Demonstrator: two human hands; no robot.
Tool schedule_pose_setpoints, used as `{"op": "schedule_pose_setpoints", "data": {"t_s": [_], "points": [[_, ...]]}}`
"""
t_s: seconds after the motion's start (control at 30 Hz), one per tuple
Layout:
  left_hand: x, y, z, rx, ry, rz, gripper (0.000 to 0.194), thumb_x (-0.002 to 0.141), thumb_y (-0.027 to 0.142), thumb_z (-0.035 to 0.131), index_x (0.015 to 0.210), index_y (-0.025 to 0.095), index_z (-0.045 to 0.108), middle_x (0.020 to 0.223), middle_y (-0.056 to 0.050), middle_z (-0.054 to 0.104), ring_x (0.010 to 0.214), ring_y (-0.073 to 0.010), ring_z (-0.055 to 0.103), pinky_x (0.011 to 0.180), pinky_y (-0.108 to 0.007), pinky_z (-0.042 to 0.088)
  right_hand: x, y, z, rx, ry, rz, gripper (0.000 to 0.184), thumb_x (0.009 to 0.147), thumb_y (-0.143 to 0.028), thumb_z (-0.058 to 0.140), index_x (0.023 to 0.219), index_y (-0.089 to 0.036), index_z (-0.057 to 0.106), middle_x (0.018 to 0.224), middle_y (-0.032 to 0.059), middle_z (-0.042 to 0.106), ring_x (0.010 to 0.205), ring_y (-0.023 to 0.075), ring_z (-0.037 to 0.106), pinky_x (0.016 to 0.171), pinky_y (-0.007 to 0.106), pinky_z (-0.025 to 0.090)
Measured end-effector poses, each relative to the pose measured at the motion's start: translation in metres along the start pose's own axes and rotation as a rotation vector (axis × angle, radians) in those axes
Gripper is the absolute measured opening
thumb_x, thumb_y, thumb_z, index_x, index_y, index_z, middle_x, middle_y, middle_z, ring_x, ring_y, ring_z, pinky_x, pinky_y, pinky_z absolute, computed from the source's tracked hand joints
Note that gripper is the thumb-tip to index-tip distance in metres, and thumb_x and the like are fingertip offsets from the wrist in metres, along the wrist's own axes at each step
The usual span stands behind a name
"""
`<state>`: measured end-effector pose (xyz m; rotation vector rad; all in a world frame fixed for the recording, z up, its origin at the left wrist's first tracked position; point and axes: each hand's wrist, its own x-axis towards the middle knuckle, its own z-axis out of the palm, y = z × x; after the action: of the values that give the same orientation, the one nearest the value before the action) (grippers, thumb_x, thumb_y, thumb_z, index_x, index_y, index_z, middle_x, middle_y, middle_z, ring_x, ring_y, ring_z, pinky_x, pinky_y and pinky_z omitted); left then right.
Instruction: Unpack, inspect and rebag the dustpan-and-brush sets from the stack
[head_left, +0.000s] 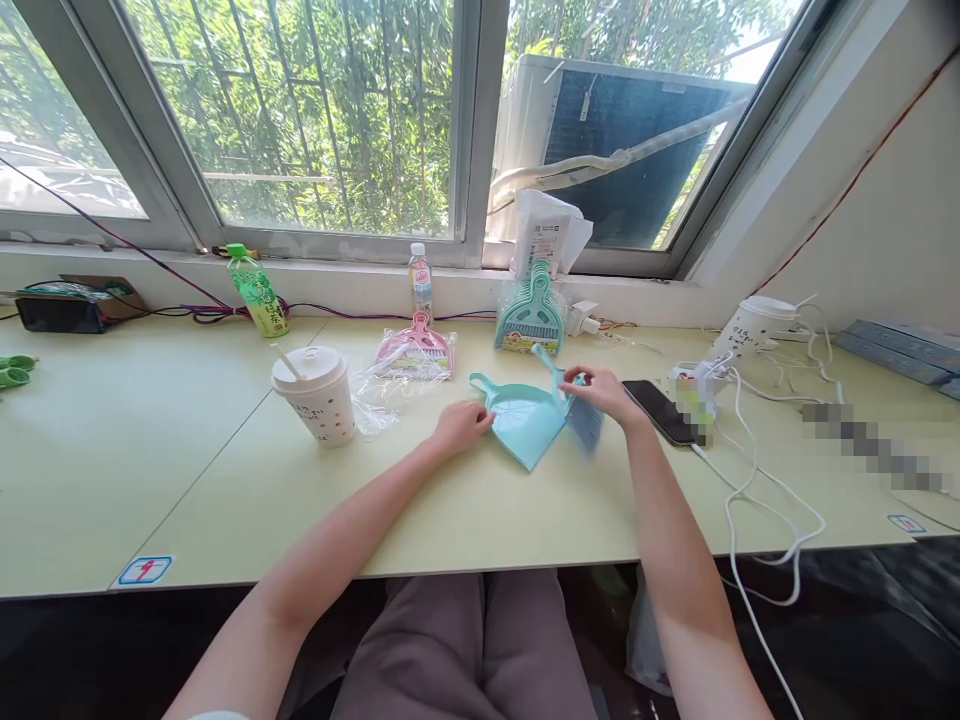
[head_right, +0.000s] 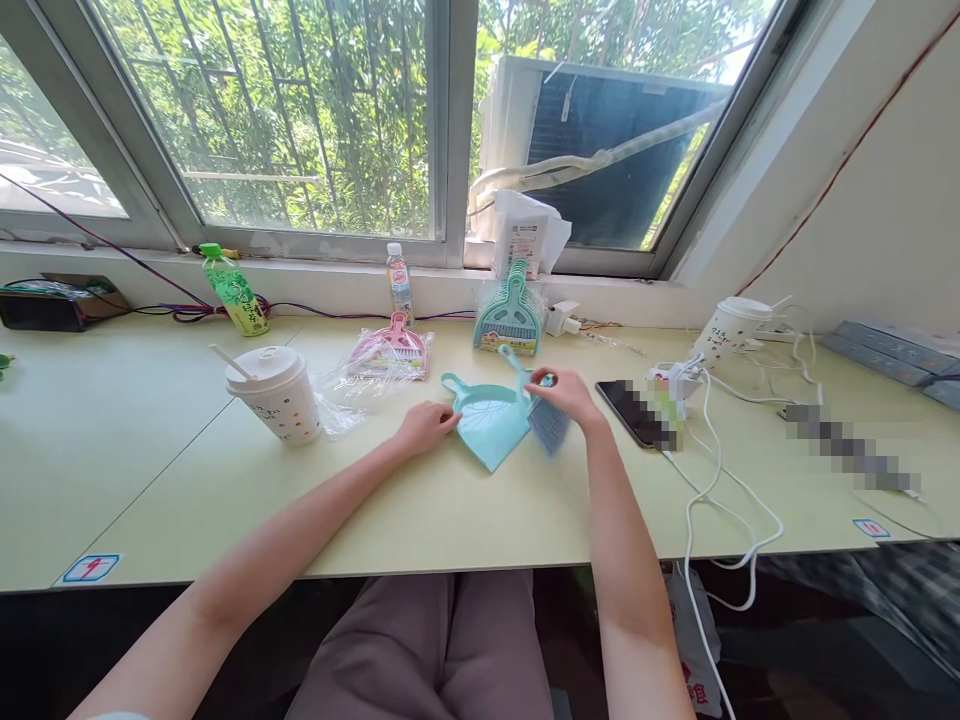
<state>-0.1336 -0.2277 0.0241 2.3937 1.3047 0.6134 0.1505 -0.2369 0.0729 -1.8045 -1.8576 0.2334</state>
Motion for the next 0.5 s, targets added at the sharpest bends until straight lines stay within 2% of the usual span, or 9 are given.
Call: {"op": "schedule_pose_setpoints", "data": {"t_s": [0.07,0.13,0.23,0.33,0.4,0.5], "points": [[-0.003,0.006,0.000,-0.072,-0.083,0.121,0.042,0.091,0.043,0.038,0.061,0.022,0.058,0.063,-0.004,0.059,0.068,-0.0194,0.055,0.073,-0.029,0.041,-0.003,-0.019,0.014,-0.063,-0.081,-0.125,0.020,0.074,-0.043,0.063,0.080,-0.025,0.066,0.089,0.0014,0.069,0.084,0.0185,0.059,0.071,0.027,0.040],[-0.006,0.010,-0.001,-0.090,-0.091,0.224,0.036,0.091,0.039,0.038,0.069,0.022,0.062,0.071,-0.005,0.062,0.074,-0.0194,0.056,0.079,-0.030,0.042,-0.005,-0.034,0.029,-0.150,-0.122,-0.211,0.014,0.074,-0.039,0.065,0.078,-0.025,0.066,0.086,0.0013,0.068,0.088,0.0195,0.058,0.075,0.028,0.039],[-0.005,0.006,-0.008,-0.027,0.023,0.369,0.022,0.087,0.029,0.046,0.095,0.022,0.065,0.104,-0.010,0.063,0.102,-0.0235,0.055,0.096,-0.035,0.038,-0.008,-0.046,0.044,-0.170,-0.154,-0.273,0.014,0.077,-0.039,0.065,0.081,-0.025,0.067,0.088,0.0018,0.068,0.092,0.0203,0.058,0.078,0.030,0.039],[0.001,-0.007,-0.014,0.091,0.083,0.457,0.034,0.084,0.017,0.048,0.116,0.023,0.058,0.134,-0.011,0.050,0.126,-0.0264,0.041,0.109,-0.042,0.026,-0.008,-0.048,0.049,-0.141,-0.152,-0.278,0.016,0.080,-0.040,0.063,0.083,-0.024,0.067,0.091,0.0020,0.068,0.093,0.0207,0.057,0.080,0.030,0.039],[0.005,-0.016,-0.015,0.142,0.085,0.465,0.038,0.086,0.010,0.041,0.119,0.021,0.056,0.137,-0.011,0.047,0.129,-0.0256,0.038,0.110,-0.044,0.025,-0.008,-0.049,0.051,-0.110,-0.156,-0.289,0.017,0.081,-0.040,0.063,0.084,-0.024,0.067,0.092,0.0021,0.068,0.090,0.0198,0.057,0.080,0.030,0.039],[0.009,-0.023,-0.015,0.145,0.022,0.476,0.038,0.087,0.007,0.035,0.116,0.020,0.057,0.128,-0.013,0.054,0.124,-0.0244,0.044,0.107,-0.042,0.032,-0.007,-0.050,0.057,-0.035,-0.175,-0.313,0.017,0.080,-0.039,0.064,0.085,-0.023,0.067,0.092,0.0017,0.067,0.083,0.0175,0.057,0.079,0.030,0.040]]}}
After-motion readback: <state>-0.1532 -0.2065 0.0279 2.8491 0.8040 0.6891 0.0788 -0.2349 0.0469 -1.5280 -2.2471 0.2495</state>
